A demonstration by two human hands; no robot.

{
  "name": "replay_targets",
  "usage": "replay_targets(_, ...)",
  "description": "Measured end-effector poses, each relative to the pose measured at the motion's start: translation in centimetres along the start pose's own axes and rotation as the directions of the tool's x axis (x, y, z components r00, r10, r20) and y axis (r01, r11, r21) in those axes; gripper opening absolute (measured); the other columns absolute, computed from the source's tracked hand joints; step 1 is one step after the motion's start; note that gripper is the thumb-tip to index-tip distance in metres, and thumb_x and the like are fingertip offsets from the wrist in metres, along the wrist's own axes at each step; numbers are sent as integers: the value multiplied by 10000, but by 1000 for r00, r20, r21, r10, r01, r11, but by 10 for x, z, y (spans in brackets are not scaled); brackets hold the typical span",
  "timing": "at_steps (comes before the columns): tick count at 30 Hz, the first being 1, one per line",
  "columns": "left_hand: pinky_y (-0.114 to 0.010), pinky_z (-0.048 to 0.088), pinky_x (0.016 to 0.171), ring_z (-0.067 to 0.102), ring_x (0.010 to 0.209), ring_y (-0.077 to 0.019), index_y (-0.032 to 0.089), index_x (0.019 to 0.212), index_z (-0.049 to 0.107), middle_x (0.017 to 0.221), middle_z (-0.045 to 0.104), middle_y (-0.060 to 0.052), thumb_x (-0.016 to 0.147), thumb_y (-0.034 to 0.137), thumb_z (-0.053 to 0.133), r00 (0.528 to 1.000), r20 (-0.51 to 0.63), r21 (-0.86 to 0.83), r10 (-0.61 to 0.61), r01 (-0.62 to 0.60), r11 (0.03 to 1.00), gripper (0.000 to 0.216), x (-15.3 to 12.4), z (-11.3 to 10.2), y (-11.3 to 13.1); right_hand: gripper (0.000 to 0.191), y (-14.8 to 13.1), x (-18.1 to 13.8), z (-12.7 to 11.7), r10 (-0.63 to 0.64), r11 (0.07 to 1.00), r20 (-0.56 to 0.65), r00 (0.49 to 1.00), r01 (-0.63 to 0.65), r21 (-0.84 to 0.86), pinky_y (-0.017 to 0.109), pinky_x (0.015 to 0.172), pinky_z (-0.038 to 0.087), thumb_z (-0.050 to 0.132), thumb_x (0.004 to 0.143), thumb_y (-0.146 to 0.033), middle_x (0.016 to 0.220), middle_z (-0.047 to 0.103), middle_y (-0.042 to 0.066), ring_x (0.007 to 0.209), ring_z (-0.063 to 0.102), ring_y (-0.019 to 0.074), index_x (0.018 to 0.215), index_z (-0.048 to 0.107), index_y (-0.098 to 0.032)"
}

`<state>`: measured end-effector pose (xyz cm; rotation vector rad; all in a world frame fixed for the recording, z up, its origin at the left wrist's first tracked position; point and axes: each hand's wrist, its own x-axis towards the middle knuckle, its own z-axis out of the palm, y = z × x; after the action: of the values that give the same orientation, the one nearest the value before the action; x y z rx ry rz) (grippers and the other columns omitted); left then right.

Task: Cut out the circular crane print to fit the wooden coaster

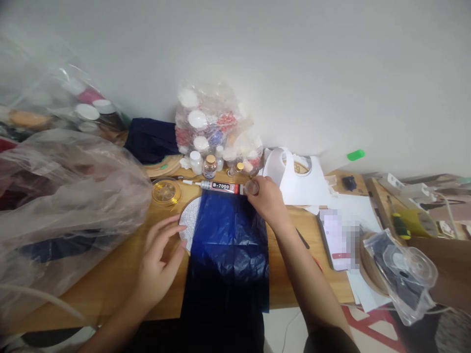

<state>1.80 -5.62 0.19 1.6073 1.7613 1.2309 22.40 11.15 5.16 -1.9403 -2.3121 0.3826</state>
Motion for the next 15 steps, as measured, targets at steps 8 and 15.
replay_targets(8,-376,450,990,522,1161,-211,224,1084,569,1199,549,-82,861,93,526,1000,-2,-11,2,-2,1000,263,2,-1,1,389,-1,-1,3,30,998,-12,999,-30,53,365,762,528,600,720,-148,990,595,147,715,621,219,1102,660,-110)
replay_targets(15,-409,457,990,529,1164,-226,237,1071,581,1197,552,-82,860,116,531,1000,-10,-15,-14,14,1000,249,2,-1,0,413,-4,0,8,40,995,-61,997,-34,97,372,744,539,601,717,-122,1017,575,138,693,628,210,1129,626,-133)
